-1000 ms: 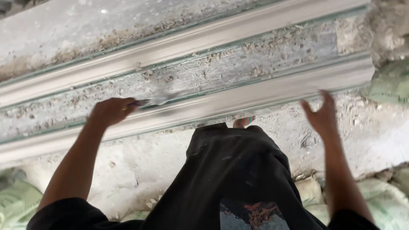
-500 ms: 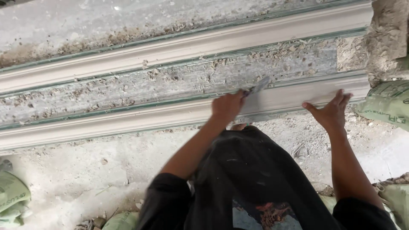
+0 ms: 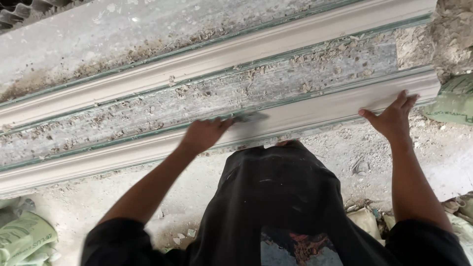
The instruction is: The person scrapes the surface of long white molding pieces using a metal scraper. They work on several pieces laid out on a dusty floor, moving from one piece to another and occasionally repositioning the molding to access different areas.
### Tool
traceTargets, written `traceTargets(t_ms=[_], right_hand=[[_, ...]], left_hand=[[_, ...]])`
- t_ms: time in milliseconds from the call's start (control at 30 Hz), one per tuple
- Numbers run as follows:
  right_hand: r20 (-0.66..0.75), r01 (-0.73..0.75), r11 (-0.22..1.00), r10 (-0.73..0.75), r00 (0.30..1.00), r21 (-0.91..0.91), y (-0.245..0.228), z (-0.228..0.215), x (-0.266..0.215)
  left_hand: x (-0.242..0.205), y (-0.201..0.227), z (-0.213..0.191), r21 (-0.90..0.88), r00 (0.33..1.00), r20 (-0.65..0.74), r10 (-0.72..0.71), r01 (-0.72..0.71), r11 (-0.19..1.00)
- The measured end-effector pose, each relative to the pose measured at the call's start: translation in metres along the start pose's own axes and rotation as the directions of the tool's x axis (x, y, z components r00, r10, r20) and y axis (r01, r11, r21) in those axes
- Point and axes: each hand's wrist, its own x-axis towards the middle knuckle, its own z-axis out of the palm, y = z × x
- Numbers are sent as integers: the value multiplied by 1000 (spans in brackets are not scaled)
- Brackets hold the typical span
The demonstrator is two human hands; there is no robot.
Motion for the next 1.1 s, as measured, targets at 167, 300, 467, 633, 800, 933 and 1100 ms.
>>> traceTargets(t_ms=[167, 300, 467, 633, 800, 933, 1100], right_hand=[[26, -98, 995, 98, 995, -8, -19, -14, -14], [-24, 0, 999, -1, 1000, -47, 3, 2, -3], [-75, 26, 998, -30, 997, -53, 8, 9, 0], [-37, -59, 998, 57, 998, -38, -17, -6, -17], [-4, -90, 995, 90, 996, -43, -20, -9, -21], [-85, 1, 1000, -3, 996, -17, -8, 4, -18], [-132, 38, 999, -33, 991, 31, -5, 11, -12]], left_hand=[[37, 18, -1, 36, 977, -207, 52, -45, 998], [-27, -32, 2, 97, 997, -58, 58, -52, 994], [1, -18, -2, 23, 987, -100, 123, -121, 992], [170, 85, -22, -152, 978, -171, 120, -146, 977], [171, 81, -45, -190, 964, -246, 102, -151, 970], [60, 6, -42, 55, 990, -39, 134, -132, 990], [33, 4, -24, 167, 981, -122, 150, -128, 978]])
